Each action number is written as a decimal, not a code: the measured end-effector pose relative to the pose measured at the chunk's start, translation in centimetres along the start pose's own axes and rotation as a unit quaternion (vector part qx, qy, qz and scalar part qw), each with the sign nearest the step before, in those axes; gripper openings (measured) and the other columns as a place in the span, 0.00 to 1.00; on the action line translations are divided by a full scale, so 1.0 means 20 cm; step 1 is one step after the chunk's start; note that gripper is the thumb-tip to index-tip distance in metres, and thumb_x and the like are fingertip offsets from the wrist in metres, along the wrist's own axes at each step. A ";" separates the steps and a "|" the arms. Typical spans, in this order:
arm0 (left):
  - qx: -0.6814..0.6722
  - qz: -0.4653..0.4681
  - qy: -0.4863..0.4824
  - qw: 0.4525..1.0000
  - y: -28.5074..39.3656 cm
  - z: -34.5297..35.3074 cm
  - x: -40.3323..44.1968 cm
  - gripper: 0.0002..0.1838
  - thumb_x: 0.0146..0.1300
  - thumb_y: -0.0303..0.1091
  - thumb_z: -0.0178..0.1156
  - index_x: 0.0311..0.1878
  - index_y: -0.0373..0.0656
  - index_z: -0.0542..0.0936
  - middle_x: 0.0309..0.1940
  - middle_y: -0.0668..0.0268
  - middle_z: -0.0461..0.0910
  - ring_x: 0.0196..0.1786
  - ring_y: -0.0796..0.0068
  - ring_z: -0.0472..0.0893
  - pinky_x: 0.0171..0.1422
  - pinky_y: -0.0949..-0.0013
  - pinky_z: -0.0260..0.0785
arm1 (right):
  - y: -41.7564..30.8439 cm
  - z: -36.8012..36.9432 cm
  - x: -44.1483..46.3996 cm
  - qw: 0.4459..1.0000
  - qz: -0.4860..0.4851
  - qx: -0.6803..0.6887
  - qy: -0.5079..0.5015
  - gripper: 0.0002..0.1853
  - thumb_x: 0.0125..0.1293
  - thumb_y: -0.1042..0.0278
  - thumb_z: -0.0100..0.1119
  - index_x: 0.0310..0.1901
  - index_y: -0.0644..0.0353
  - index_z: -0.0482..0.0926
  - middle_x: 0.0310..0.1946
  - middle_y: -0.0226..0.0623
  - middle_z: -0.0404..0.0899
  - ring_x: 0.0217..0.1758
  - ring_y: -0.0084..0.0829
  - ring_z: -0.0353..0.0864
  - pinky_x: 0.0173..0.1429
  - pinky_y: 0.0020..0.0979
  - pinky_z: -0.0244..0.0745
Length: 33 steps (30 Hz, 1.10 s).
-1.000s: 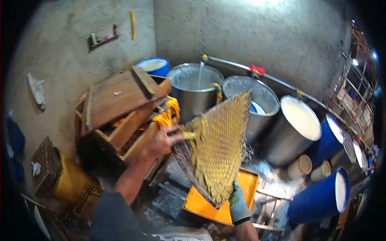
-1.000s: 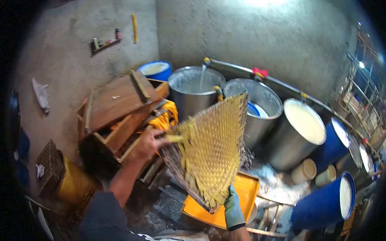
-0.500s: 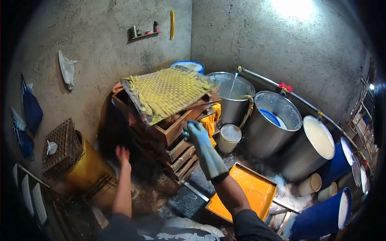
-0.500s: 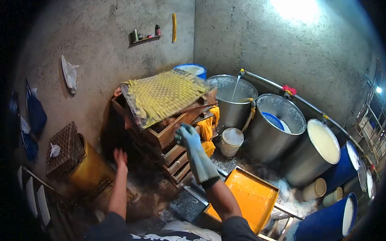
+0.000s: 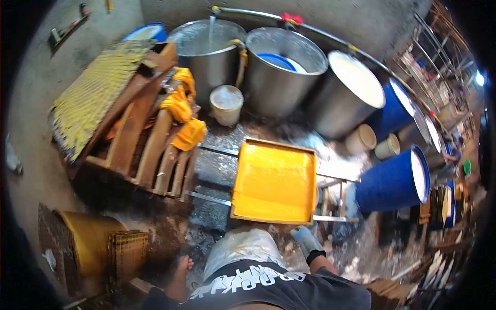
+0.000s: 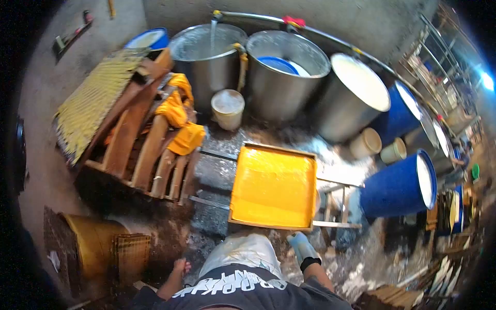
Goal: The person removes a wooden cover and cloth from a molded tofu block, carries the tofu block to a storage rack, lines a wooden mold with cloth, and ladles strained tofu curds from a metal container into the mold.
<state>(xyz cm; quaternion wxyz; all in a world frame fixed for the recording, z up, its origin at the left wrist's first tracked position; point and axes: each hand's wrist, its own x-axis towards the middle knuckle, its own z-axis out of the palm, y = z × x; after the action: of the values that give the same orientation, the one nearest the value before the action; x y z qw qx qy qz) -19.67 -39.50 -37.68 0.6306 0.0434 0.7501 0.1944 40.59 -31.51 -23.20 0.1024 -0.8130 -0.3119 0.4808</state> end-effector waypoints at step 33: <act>0.543 0.383 0.168 0.728 1.01 1.91 0.36 0.28 0.60 0.41 0.66 0.61 0.40 0.74 0.60 0.49 0.74 0.65 0.45 0.71 0.66 0.49 0.66 | 0.72 -0.30 1.29 0.959 0.021 -0.189 0.211 0.27 0.56 0.53 0.67 0.53 0.63 0.78 0.43 0.51 0.82 0.47 0.53 0.82 0.53 0.49 0.76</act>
<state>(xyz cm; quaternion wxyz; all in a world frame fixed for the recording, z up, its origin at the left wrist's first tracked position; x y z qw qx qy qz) 12.06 -9.61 -42.26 0.2348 0.6285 0.7413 -0.0174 60.32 -26.46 -45.38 0.0009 -0.9069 -0.3513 0.2324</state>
